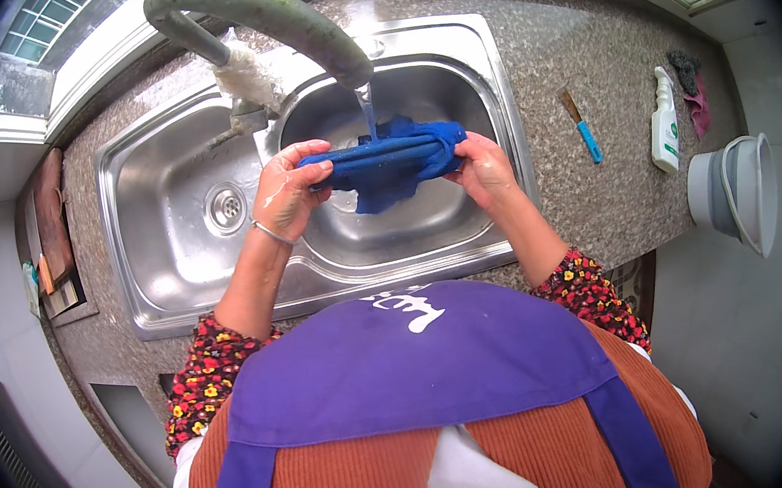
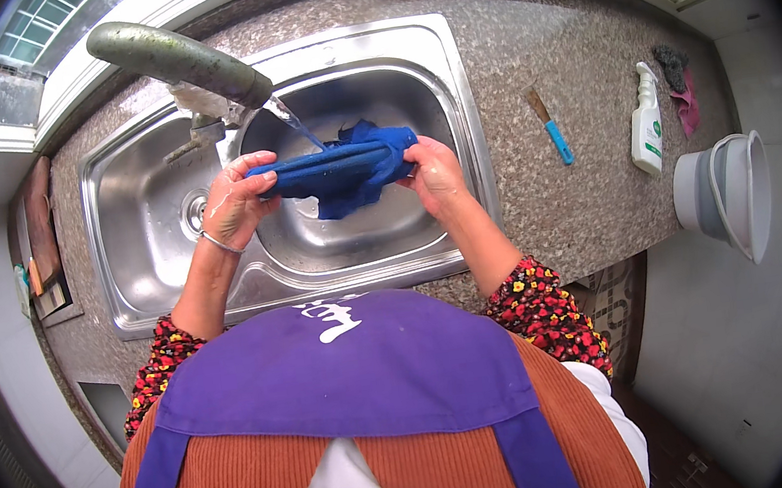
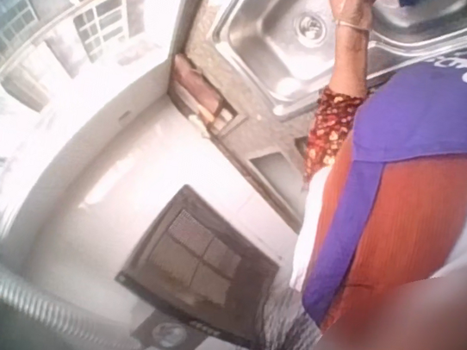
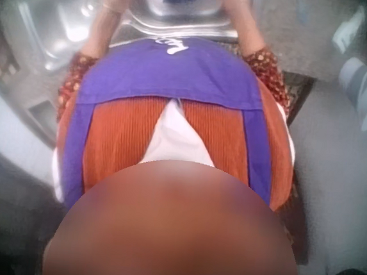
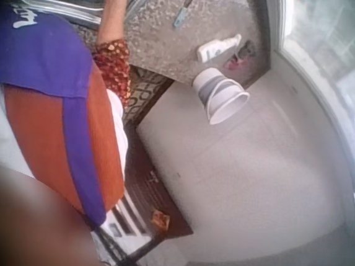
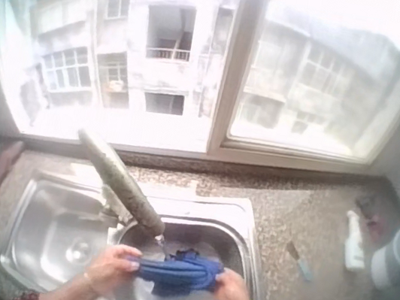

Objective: The person wipes the window sill and glass with a blue cloth, then rinses and wrings the cloth under running water. They spray the window with a cleaning solution and continue wiping the glass.

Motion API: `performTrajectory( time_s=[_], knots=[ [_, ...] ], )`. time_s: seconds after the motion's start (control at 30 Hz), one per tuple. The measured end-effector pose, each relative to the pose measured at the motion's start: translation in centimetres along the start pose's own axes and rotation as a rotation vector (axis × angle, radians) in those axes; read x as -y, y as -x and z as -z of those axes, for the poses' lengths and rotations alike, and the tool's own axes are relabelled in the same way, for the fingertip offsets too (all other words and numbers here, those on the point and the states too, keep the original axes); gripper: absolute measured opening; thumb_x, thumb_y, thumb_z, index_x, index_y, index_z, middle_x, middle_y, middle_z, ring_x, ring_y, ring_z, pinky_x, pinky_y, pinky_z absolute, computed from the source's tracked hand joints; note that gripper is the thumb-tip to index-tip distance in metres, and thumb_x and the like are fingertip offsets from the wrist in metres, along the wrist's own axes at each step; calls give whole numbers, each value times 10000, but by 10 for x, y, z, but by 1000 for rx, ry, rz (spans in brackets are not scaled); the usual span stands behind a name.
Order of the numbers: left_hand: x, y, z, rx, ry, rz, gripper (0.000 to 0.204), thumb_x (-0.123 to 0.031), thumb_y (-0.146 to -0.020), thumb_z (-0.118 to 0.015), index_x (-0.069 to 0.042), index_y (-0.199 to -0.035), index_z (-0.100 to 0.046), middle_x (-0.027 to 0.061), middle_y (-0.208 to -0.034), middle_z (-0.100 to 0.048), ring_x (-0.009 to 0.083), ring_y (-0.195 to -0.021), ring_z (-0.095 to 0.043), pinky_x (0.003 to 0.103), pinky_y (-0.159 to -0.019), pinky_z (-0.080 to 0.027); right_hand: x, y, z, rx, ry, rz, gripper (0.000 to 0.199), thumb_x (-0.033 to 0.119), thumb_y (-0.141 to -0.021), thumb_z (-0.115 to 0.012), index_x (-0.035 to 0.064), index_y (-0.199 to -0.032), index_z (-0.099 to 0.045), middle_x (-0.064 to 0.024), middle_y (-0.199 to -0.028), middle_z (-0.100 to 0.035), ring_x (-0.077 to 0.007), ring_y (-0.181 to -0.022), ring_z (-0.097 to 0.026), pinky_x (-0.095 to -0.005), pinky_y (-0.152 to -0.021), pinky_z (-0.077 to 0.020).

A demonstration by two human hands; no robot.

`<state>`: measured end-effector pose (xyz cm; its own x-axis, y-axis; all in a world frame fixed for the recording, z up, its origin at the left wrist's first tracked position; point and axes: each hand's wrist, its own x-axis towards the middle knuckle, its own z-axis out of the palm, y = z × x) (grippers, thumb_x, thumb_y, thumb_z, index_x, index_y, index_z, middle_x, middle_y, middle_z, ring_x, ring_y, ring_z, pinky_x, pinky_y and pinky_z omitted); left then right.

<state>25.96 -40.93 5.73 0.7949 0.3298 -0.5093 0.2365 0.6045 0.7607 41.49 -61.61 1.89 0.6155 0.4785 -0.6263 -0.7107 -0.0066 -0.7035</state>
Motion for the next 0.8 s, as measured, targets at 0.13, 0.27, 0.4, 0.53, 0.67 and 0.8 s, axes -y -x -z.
performTrajectory(
  time_s=[0.13,0.27,0.4,0.53,0.67,0.8],
  knots=[
    [-20,10,-6,52,-48,-14,327,-79,-743,-634,-46,-1054,-538,41,-881,-562,120,-734,-542,261,-602,-439,7,3,-5,358,-225,53,422,298,-783,-616,-11,-1063,-554,-103,-983,-611,-195,-890,-598,-328,-799,-469],
    [-39,24,-16,87,-96,-30,330,-85,-738,-640,-30,-1050,-551,30,-844,-544,110,-704,-525,243,-565,-421,16,-5,1,240,833,308,577,273,-603,-767,-52,-1029,-552,-159,-947,-615,-227,-869,-599,-295,-767,-469],
    [-62,44,-9,21,-108,-98,339,-61,-725,-642,-18,-1051,-557,38,-858,-529,109,-683,-521,232,-539,-433,44,-9,27,-21,997,346,314,115,-684,-609,-41,-956,-592,-117,-758,-624,-178,-740,-615,-299,-661,-500],
    [-85,64,1,-103,-109,-221,316,-37,-732,-613,-5,-1043,-565,50,-869,-568,125,-726,-557,260,-595,-474,76,-3,47,-70,413,306,200,58,-788,-540,-14,-971,-580,-69,-804,-620,-146,-722,-608,-301,-650,-516],
    [-91,79,11,-103,-13,-379,272,-3,-742,-603,-15,-1012,-581,62,-899,-590,145,-784,-584,274,-691,-488,85,4,51,-8,-92,409,186,149,-852,-559,0,-963,-574,-46,-865,-613,-153,-757,-605,-309,-661,-514],
    [-65,72,23,-70,-824,-363,165,-24,-743,-611,-25,-907,-629,60,-913,-608,163,-815,-590,264,-715,-476,64,15,51,-286,1454,564,175,172,-817,-569,65,-953,-598,-140,-871,-618,-293,-754,-614,-376,-689,-496]
  ],
)
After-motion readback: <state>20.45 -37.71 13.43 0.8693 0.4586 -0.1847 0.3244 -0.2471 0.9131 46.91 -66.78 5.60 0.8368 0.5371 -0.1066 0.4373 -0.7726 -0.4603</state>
